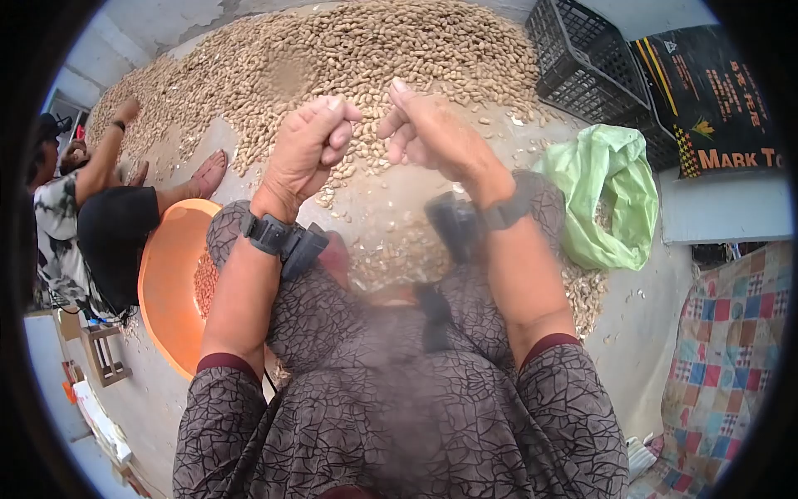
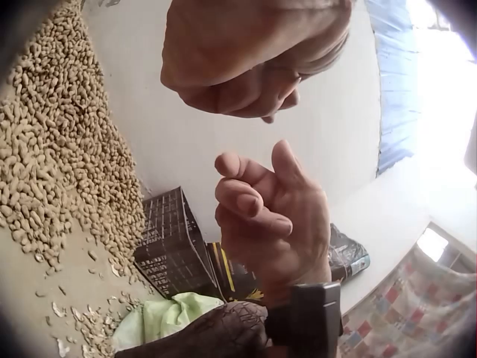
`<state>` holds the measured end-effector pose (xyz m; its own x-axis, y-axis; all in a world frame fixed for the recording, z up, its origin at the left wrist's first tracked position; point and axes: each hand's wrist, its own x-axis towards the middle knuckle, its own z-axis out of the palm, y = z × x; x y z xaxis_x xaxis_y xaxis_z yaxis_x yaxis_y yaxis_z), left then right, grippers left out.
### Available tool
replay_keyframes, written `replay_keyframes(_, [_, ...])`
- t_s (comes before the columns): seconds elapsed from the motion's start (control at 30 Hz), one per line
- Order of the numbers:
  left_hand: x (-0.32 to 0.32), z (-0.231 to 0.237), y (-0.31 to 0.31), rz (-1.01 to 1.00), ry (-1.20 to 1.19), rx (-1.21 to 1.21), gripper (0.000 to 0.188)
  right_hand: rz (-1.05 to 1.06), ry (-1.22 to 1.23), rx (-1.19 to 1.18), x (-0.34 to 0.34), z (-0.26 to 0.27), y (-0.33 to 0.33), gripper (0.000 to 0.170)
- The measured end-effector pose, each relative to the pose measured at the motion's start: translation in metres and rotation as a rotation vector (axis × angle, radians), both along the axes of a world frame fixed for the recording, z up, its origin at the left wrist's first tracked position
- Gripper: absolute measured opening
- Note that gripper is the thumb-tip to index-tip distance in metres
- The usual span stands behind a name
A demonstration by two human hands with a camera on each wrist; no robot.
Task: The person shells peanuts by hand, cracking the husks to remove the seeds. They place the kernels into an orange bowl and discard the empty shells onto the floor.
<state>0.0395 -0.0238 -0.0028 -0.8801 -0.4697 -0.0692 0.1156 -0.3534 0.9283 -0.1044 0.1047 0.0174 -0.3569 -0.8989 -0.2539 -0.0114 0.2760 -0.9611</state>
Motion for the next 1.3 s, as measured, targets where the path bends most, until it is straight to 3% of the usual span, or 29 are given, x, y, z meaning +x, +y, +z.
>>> replay_keyframes(0.03, [-0.001, 0.0, 0.003, -0.005, 0.001, 0.0, 0.022, -0.02, -0.095, 0.03, 0.001, -0.002, -0.001, 0.053])
replay_keyframes(0.13, [-0.006, 0.009, 0.02, -0.137, -0.114, -0.353, 0.023, -0.056, -0.263, 0.008, 0.009, -0.006, -0.003, 0.048])
replay_keyframes(0.2, [-0.01, 0.003, 0.028, -0.172, -0.104, -0.394, 0.022, -0.096, -0.366, -0.019, 0.013, -0.009, -0.006, 0.04])
replay_keyframes(0.37, [-0.01, 0.0, 0.035, -0.243, -0.1, -0.512, 0.017, -0.075, -0.308, -0.004, 0.018, -0.015, -0.006, 0.042])
replay_keyframes(0.47, [-0.014, -0.013, 0.026, -0.234, -0.184, -0.378, 0.015, -0.068, -0.31, 0.027, 0.022, -0.011, -0.006, 0.046])
replay_keyframes(0.63, [-0.013, -0.009, 0.021, -0.312, -0.185, -0.427, 0.014, -0.1, -0.316, 0.062, 0.028, 0.0, -0.006, 0.057])
replay_keyframes(0.7, [-0.012, -0.009, 0.019, -0.35, -0.21, -0.446, 0.014, 0.03, -0.31, 0.055, 0.026, 0.003, -0.002, 0.064])
replay_keyframes(0.8, [-0.011, -0.007, 0.02, -0.356, -0.216, -0.466, 0.012, 0.022, -0.342, 0.043, 0.027, 0.003, -0.002, 0.063])
replay_keyframes(0.97, [-0.012, -0.001, 0.021, -0.283, -0.068, -0.222, 0.018, 0.028, -0.373, -0.097, 0.009, -0.02, -0.008, 0.058])
replay_keyframes(1.2, [-0.014, 0.003, 0.027, -0.31, -0.075, -0.274, 0.017, 0.008, -0.424, -0.099, 0.006, -0.02, -0.004, 0.053])
replay_keyframes(1.3, [-0.013, 0.001, 0.027, -0.289, -0.09, -0.406, 0.017, -0.028, -0.378, -0.113, 0.008, -0.017, -0.003, 0.054])
